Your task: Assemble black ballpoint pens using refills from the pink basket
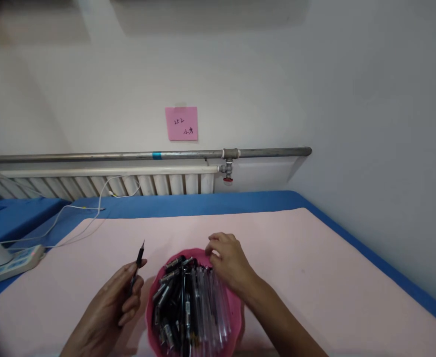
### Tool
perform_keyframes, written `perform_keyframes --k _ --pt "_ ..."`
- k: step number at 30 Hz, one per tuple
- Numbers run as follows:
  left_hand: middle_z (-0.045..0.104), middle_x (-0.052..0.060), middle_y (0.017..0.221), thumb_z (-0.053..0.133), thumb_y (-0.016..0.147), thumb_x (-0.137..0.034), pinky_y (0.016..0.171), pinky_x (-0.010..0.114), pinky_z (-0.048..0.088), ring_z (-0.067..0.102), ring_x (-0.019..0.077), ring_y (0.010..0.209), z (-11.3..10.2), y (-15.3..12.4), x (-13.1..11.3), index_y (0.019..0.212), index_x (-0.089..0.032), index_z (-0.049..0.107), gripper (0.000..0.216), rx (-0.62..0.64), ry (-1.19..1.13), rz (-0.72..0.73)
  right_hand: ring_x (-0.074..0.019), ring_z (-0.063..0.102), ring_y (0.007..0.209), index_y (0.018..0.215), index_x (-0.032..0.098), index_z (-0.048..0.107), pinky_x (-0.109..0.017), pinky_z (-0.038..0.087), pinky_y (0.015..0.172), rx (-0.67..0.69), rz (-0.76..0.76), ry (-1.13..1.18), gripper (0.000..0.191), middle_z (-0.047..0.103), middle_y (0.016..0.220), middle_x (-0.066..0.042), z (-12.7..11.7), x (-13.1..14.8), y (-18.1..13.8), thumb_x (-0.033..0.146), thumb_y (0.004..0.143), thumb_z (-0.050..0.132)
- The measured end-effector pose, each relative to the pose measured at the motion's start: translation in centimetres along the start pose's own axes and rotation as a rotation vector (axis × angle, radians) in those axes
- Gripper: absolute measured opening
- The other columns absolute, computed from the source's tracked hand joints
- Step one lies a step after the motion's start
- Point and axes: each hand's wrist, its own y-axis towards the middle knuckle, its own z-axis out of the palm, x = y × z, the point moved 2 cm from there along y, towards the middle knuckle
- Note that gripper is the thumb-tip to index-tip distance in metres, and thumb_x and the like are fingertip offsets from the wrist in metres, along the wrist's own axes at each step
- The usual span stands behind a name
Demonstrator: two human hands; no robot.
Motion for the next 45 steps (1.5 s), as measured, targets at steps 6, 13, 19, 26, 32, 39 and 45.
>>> perform_keyframes --k 6,13,19,26,32,39,45 --pt "0.046 -0.006 0.054 0.068 0.068 -0.045 0.033 0.015 0.015 0.029 0.0021 0.036 0.1 0.0 0.3 0.096 -0.018 0.06 0.04 0.01 0.017 -0.029 -0.0249 0.047 0.114 0.069 0.021 0.068 -0.043 0.037 0.093 0.067 0.007 -0.057 0.025 0.061 0.113 -0.007 0.5 -0.9 -0.8 0.002 0.068 0.052" --pt "0.046 -0.007 0.052 0.068 0.068 -0.044 0.034 0.015 0.013 0.027 0.0014 0.036 0.7 -0.4 -0.2 0.093 -0.017 0.057 0.039 0.025 -0.004 -0.019 -0.0206 0.048 0.109 0.088 0.022 0.065 -0.039 0.038 0.093 0.12 -0.27 0.007 0.023 0.06 0.112 -0.006 0.7 4.1 -2.6 0.011 0.081 0.046" --pt "0.046 -0.008 0.052 0.066 0.069 -0.043 0.034 0.016 0.013 0.028 0.0017 0.035 0.4 -0.3 -0.4 0.094 -0.017 0.054 0.038 0.068 -0.026 0.029 -0.0278 0.042 0.112 0.103 0.028 0.064 -0.046 0.028 0.095 0.382 -0.47 -0.154 0.031 0.058 0.121 -0.002 3.9 6.9 -4.5 0.022 0.073 0.06" --pt "0.046 -0.007 0.053 0.064 0.072 -0.043 0.036 0.017 0.011 0.028 0.0014 0.035 0.3 -0.2 -0.4 0.095 -0.017 0.054 0.036 0.072 -0.038 0.026 -0.0247 0.047 0.1 0.088 0.024 0.064 -0.041 0.031 0.089 0.432 -0.45 -0.21 0.017 0.064 0.105 -0.002 3.6 6.5 -4.2 0.021 0.072 0.06" --pt "0.047 -0.007 0.053 0.062 0.074 -0.041 0.037 0.018 0.011 0.027 0.0012 0.036 0.3 -0.2 -0.5 0.094 -0.017 0.054 0.033 0.085 -0.044 0.011 -0.0202 0.049 0.078 0.074 0.02 0.059 -0.037 0.037 0.076 0.399 -0.357 -0.242 0.016 0.063 0.081 -0.004 3.7 6.5 -4.0 0.012 0.08 0.047" --pt "0.046 -0.007 0.053 0.063 0.073 -0.042 0.037 0.017 0.011 0.028 0.0016 0.036 0.4 -0.2 -0.5 0.096 -0.017 0.055 0.035 0.075 -0.059 0.012 -0.0206 0.051 0.083 0.081 0.023 0.061 -0.039 0.036 0.081 0.397 -0.422 -0.121 0.018 0.064 0.084 -0.002 3.9 6.4 -4.1 0.015 0.084 0.046" --pt "0.046 -0.007 0.054 0.064 0.072 -0.041 0.037 0.018 0.012 0.029 0.0021 0.037 0.4 -0.4 -0.7 0.095 -0.016 0.055 0.035 0.078 -0.048 0.011 -0.0202 0.054 0.085 0.088 0.024 0.063 -0.038 0.039 0.081 0.333 -0.361 -0.094 0.023 0.065 0.087 -0.003 3.2 5.6 -3.7 0.013 0.083 0.044"
